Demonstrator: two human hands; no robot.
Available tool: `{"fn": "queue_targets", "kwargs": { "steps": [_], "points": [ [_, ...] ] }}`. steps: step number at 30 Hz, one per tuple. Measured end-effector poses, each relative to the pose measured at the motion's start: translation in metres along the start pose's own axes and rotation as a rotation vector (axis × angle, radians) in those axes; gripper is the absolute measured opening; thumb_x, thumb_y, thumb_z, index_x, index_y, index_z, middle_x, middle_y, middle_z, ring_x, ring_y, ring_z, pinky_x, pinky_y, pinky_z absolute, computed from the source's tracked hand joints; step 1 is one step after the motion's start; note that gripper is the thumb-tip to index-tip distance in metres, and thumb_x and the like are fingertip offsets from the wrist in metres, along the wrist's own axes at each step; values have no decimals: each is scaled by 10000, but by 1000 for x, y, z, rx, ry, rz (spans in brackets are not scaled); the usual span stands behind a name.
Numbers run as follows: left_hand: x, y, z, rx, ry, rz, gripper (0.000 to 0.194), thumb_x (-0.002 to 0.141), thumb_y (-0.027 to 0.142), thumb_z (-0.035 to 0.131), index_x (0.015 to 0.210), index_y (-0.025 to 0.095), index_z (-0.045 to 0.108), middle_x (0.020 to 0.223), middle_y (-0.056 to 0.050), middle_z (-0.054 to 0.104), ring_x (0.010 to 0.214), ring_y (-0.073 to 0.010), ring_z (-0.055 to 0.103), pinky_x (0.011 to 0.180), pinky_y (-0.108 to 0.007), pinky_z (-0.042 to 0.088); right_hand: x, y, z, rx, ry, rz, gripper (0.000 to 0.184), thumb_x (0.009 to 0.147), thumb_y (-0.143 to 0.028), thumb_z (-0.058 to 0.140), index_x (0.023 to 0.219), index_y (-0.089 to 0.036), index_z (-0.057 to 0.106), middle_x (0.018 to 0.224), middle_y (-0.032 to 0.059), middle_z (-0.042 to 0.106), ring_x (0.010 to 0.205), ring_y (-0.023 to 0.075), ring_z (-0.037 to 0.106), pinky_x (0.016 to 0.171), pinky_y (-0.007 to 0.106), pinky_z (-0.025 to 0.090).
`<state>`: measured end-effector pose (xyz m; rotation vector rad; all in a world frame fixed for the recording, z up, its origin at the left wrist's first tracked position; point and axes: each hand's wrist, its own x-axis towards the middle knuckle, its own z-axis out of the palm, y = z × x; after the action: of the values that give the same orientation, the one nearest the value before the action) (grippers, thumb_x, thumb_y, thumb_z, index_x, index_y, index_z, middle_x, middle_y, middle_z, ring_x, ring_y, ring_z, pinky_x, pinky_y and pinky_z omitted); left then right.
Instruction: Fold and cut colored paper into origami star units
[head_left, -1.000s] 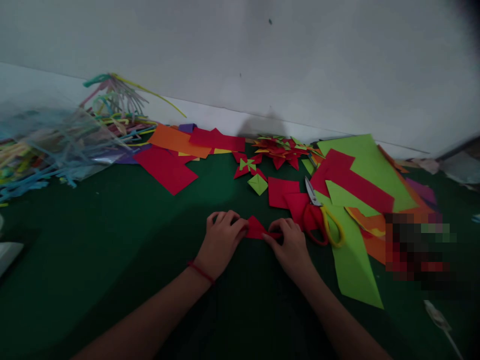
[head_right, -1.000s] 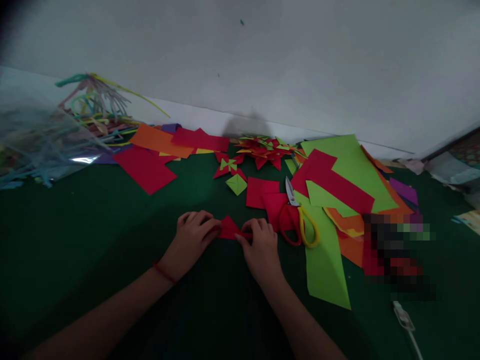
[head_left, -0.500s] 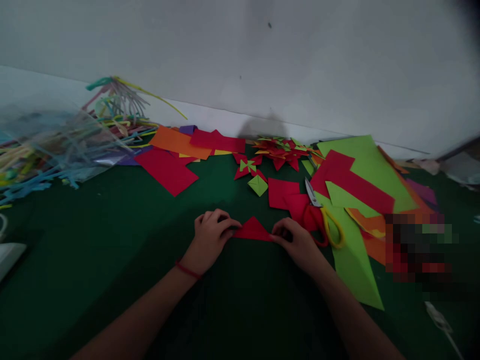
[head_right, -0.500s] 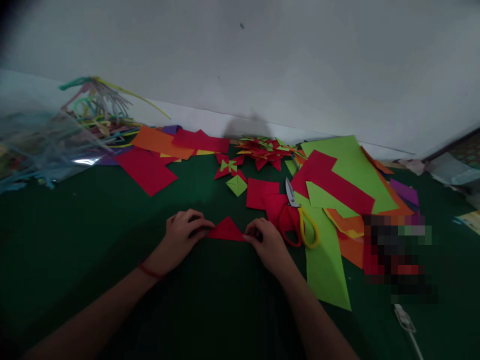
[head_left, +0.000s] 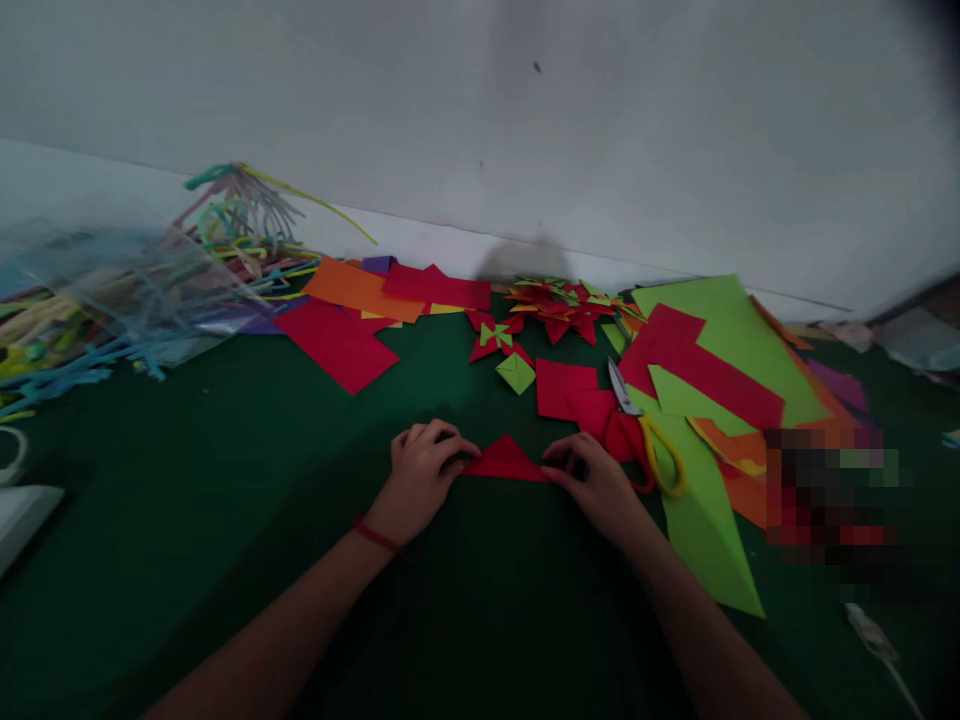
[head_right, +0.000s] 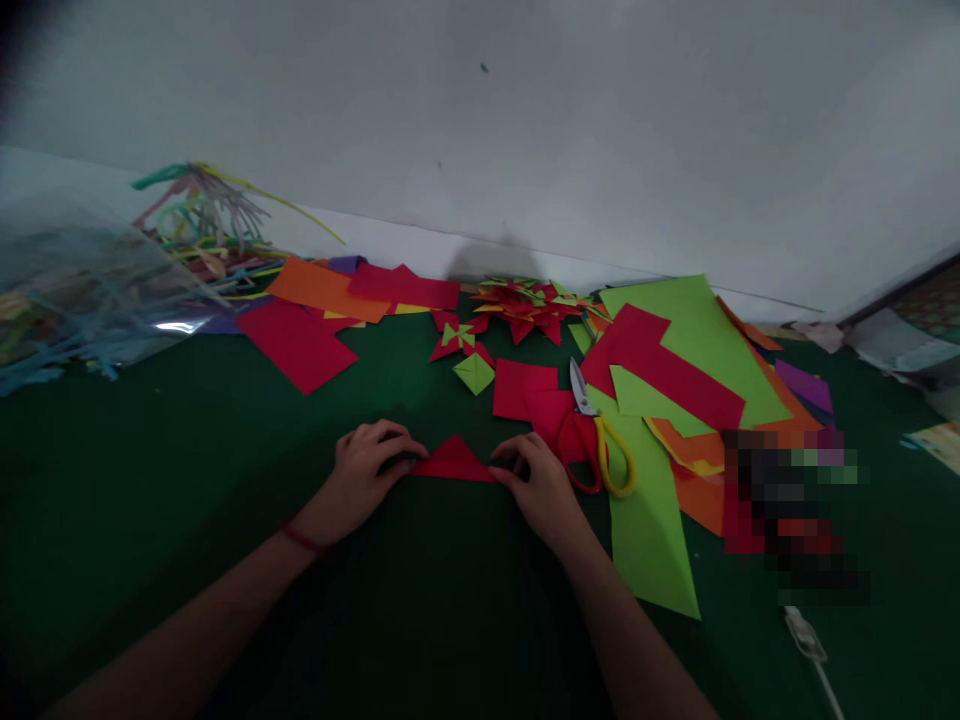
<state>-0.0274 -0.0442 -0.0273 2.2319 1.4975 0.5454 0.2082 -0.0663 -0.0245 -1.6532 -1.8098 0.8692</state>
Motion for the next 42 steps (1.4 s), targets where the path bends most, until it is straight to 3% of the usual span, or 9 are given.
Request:
{"fn": "queue_targets", "kwargs": {
  "steps": [6,14,18,22,26,31,36,38,42],
  "points": [
    [-1,-3,1,-11,20,43,271,806,97,474,867,300,642,954,-3,557,922,-193,487,827,-402,313,-1,2,-1,-31,-15,-19,70,780,-250,552,793,-207,606,805,16,538,675,144,534,587,277,437],
    [-5,9,-2,-39,165,105,210,837,165,473,1019,230,556,1036,-34,538,1015,-184,483,886,-361,323,-2,-6,3,-112,286,-105,104,823,-258,508,834,-195,590,885,51,541,778,177,540,658,305,445],
    [-8,15,-3,0,146,199,176,845,179,472,983,231,568,1068,-39,523,1029,-186,469,893,-367,320,-5,-11,3,-144,366,-150,112,829,-265,500,855,-203,589,885,53,541,811,187,541,691,320,454],
    [-8,13,0,32,38,241,140,835,186,488,934,220,581,1037,-44,532,965,-191,490,842,-363,370,-10,-17,7,-130,293,-174,134,845,-265,476,875,-216,596,863,50,569,788,182,562,690,323,473],
    [-6,10,5,3,-32,205,202,830,177,492,1022,214,545,960,-36,563,891,-184,513,789,-344,420,-14,-18,15,-69,177,-116,134,849,-286,474,887,-229,589,820,30,614,739,171,595,673,326,494],
    [-8,13,9,-209,38,133,184,821,144,485,986,209,534,942,-26,575,874,-161,552,778,-311,452,-14,-18,24,222,114,59,162,843,-378,460,885,-226,497,763,21,627,664,170,626,535,293,534],
    [-9,28,14,-420,22,18,120,768,205,573,872,207,513,827,13,590,762,-138,568,682,-271,469,-8,-22,33,526,132,98,231,783,-384,551,815,-236,377,700,-18,553,665,169,629,559,291,549],
    [-9,32,16,-428,3,4,115,759,235,587,841,207,510,801,17,584,745,-142,557,671,-281,461,-6,-21,36,562,150,72,221,785,-355,552,791,-241,363,669,-38,515,609,151,613,563,286,537],
    [-7,29,18,-561,178,-106,235,750,295,598,933,197,487,846,-8,556,743,-140,553,687,-297,471,-5,-21,36,513,111,31,161,809,-319,510,819,-242,369,706,-24,536,631,148,594,583,283,509]
  ]
}}
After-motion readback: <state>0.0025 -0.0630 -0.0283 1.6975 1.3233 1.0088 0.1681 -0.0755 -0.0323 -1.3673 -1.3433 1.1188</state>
